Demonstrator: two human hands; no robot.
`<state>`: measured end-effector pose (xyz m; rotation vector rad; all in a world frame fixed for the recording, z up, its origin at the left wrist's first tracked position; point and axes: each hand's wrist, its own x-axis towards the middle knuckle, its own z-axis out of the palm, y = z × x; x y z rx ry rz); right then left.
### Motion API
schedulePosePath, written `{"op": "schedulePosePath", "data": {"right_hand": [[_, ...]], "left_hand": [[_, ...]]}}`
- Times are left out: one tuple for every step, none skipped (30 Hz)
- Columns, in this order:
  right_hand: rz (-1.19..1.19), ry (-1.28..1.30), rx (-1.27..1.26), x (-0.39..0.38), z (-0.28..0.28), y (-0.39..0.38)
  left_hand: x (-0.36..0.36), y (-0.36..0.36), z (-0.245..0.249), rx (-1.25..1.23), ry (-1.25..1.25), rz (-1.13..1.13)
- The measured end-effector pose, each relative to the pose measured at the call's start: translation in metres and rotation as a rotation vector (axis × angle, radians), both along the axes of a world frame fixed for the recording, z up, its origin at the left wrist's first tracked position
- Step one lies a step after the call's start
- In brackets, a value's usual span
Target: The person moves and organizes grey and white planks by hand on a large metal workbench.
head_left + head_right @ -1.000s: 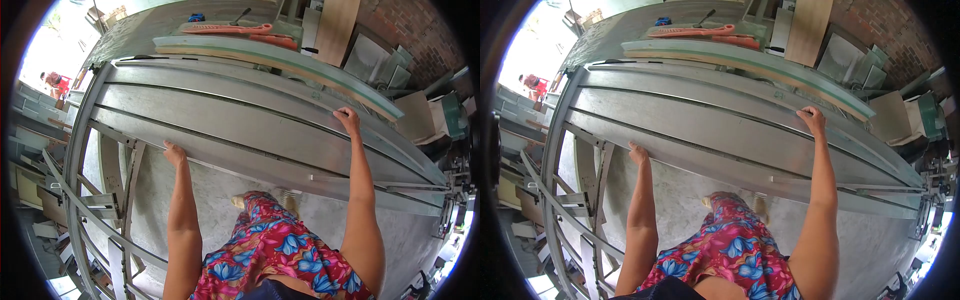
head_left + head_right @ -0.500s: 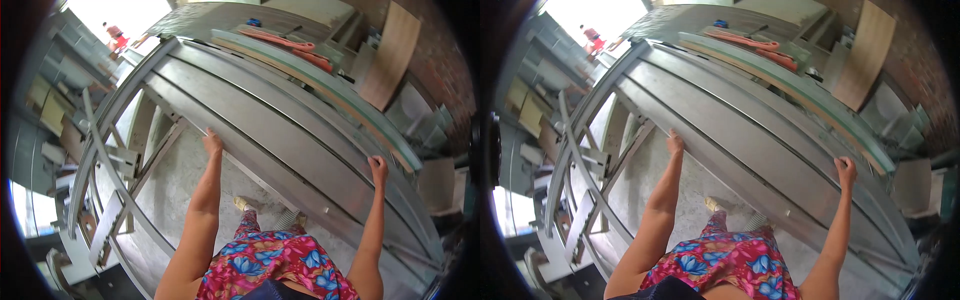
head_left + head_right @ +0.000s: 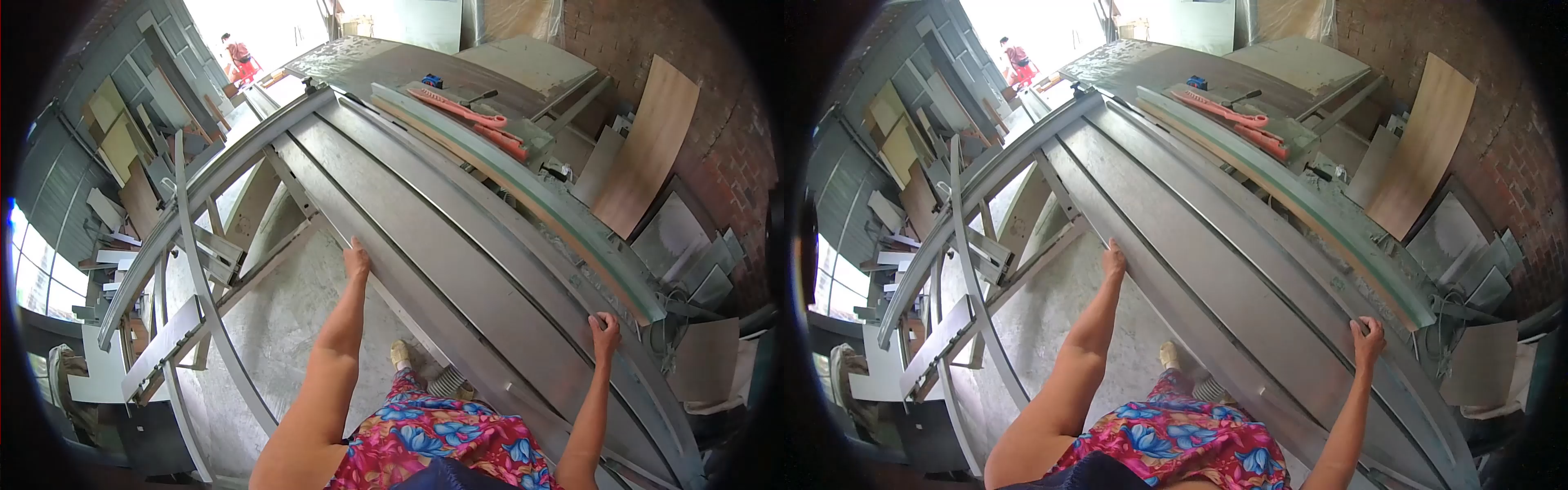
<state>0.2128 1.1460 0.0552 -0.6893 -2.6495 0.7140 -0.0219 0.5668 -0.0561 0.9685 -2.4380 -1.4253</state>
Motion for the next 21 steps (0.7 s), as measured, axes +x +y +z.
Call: {"op": "schedulePosePath", "data": {"right_hand": [[-0.012, -0.012, -0.001, 0.005, 0.001, 0.003], [-0.021, -0.028, 0.001, 0.011, 0.001, 0.008], [-0.021, -0.009, 0.011, 0.013, -0.004, 0.012], [-0.018, 0.007, 0.022, 0.017, -0.008, 0.017], [-0.015, 0.023, 0.031, 0.022, -0.012, 0.022], [0.012, 0.053, 0.009, 0.026, -0.014, 0.029], [0.011, 0.057, 0.024, 0.026, -0.018, 0.033], [0.008, 0.062, 0.038, 0.031, -0.021, 0.039], [0.006, 0.066, 0.053, 0.036, -0.021, 0.043], [0.005, 0.065, 0.053, 0.038, -0.025, 0.046], [0.003, 0.064, 0.054, 0.043, -0.026, 0.053], [0.001, 0.065, 0.055, 0.049, -0.027, 0.059], [0.002, 0.067, 0.054, 0.054, -0.028, 0.065], [0.002, 0.067, 0.054, 0.06, -0.024, 0.068], [0.001, 0.069, 0.054, 0.065, -0.023, 0.074], [0.004, 0.076, 0.032, 0.07, -0.023, 0.079], [0.006, 0.082, 0.01, 0.074, -0.023, 0.085], [0.008, 0.088, -0.013, 0.077, -0.023, 0.09], [0.006, 0.084, 0.002, 0.081, -0.022, 0.095], [0.002, 0.079, 0.016, 0.085, -0.021, 0.098], [-0.005, 0.072, 0.028, 0.088, -0.023, 0.102]], "left_hand": [[0.002, 0.006, -0.001, 0.007, 0.002, 0.025], [0.007, 0.011, -0.005, 0.015, 0.0, 0.053], [0.009, 0.014, -0.008, 0.022, -0.002, 0.083], [0.014, 0.02, -0.007, 0.02, -0.005, 0.074], [0.02, 0.025, -0.006, 0.016, -0.008, 0.066], [0.024, 0.029, -0.009, 0.009, -0.012, 0.058], [0.024, 0.032, -0.013, 0.037, -0.026, 0.058], [0.027, 0.036, -0.017, 0.064, -0.039, 0.056], [0.032, 0.041, -0.016, 0.093, -0.053, 0.053], [0.036, 0.044, -0.016, 0.079, -0.051, 0.046], [0.043, 0.05, -0.016, 0.067, -0.049, 0.038], [0.049, 0.057, -0.017, 0.055, -0.045, 0.029], [0.054, 0.063, -0.016, 0.062, -0.052, 0.036], [0.061, 0.067, -0.014, 0.069, -0.062, 0.041], [0.068, 0.074, -0.01, 0.077, -0.069, 0.047], [0.075, 0.082, -0.006, 0.069, -0.06, 0.062], [0.082, 0.089, -0.003, 0.06, -0.051, 0.077], [0.088, 0.096, 0.001, 0.051, -0.043, 0.092], [0.093, 0.102, 0.002, 0.046, -0.045, 0.088], [0.097, 0.107, 0.003, 0.039, -0.048, 0.082], [0.101, 0.111, 0.001, 0.03, -0.052, 0.075]]}}
